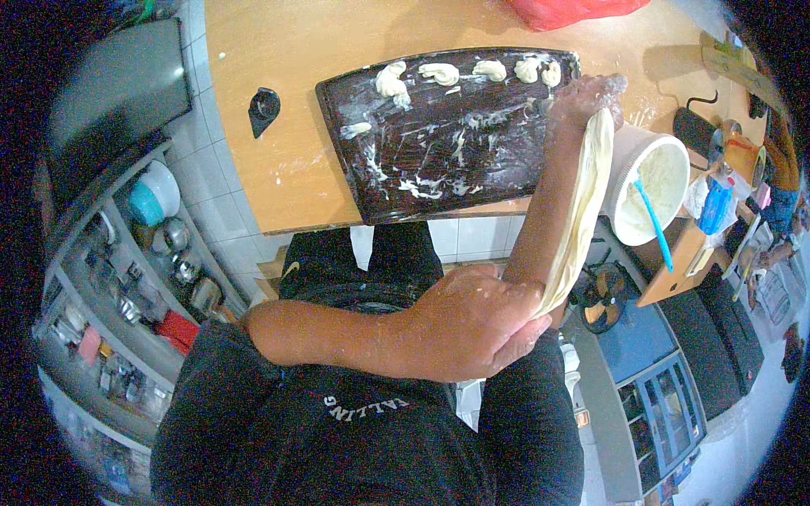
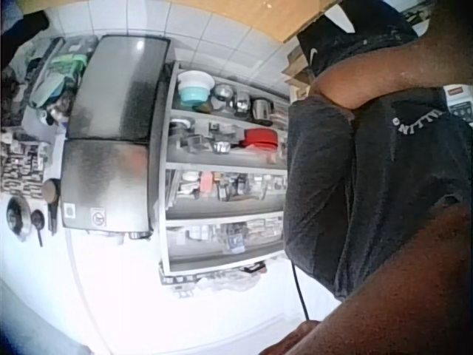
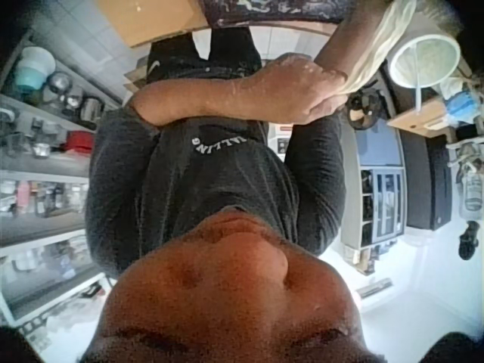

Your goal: The person pipes portions of dough from a piping bag onto a dark tray, handling the bag with both hands to squeeze out individual dollops.

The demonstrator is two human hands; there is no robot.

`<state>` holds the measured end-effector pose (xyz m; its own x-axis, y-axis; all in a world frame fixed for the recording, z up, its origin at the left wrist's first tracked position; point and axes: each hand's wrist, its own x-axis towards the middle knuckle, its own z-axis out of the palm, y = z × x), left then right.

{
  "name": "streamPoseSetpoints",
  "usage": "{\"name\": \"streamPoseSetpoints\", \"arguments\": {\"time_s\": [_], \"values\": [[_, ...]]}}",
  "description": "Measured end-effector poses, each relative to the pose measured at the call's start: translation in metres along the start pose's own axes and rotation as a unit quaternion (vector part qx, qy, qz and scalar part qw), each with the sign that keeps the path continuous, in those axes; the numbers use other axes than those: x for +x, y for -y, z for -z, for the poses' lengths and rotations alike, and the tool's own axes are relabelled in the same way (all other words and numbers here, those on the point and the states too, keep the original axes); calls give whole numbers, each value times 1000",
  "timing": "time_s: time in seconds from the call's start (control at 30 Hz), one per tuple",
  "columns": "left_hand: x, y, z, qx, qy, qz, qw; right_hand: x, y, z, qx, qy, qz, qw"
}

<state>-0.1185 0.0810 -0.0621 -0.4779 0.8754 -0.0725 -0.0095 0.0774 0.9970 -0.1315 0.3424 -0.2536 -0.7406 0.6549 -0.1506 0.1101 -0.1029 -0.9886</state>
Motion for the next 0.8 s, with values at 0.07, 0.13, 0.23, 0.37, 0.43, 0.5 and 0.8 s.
{"name": "streamPoseSetpoints", "arguments": {"time_s": [0.07,0.13,0.23,0.37,0.43,0.5,0.8], "values": [[1,-1,1,-3,3,2,1000,1,1,2,70,38,8,997],[1,-2,1,2,-1,-3,1000,3,3,5,175,62,-7,983],[1,-2,-2,4,4,2,1000,10,-2,18,275,81,-20,958],[0,-5,0,-17,39,45,998,19,-14,14,285,-23,-17,958],[0,-5,0,-10,38,53,998,10,2,-15,302,-59,-26,951],[-3,-4,2,-1,42,55,998,-2,19,-55,-100,-186,-15,977],[-17,-8,4,10,75,57,996,-34,23,-69,-39,-154,-12,987]]}}
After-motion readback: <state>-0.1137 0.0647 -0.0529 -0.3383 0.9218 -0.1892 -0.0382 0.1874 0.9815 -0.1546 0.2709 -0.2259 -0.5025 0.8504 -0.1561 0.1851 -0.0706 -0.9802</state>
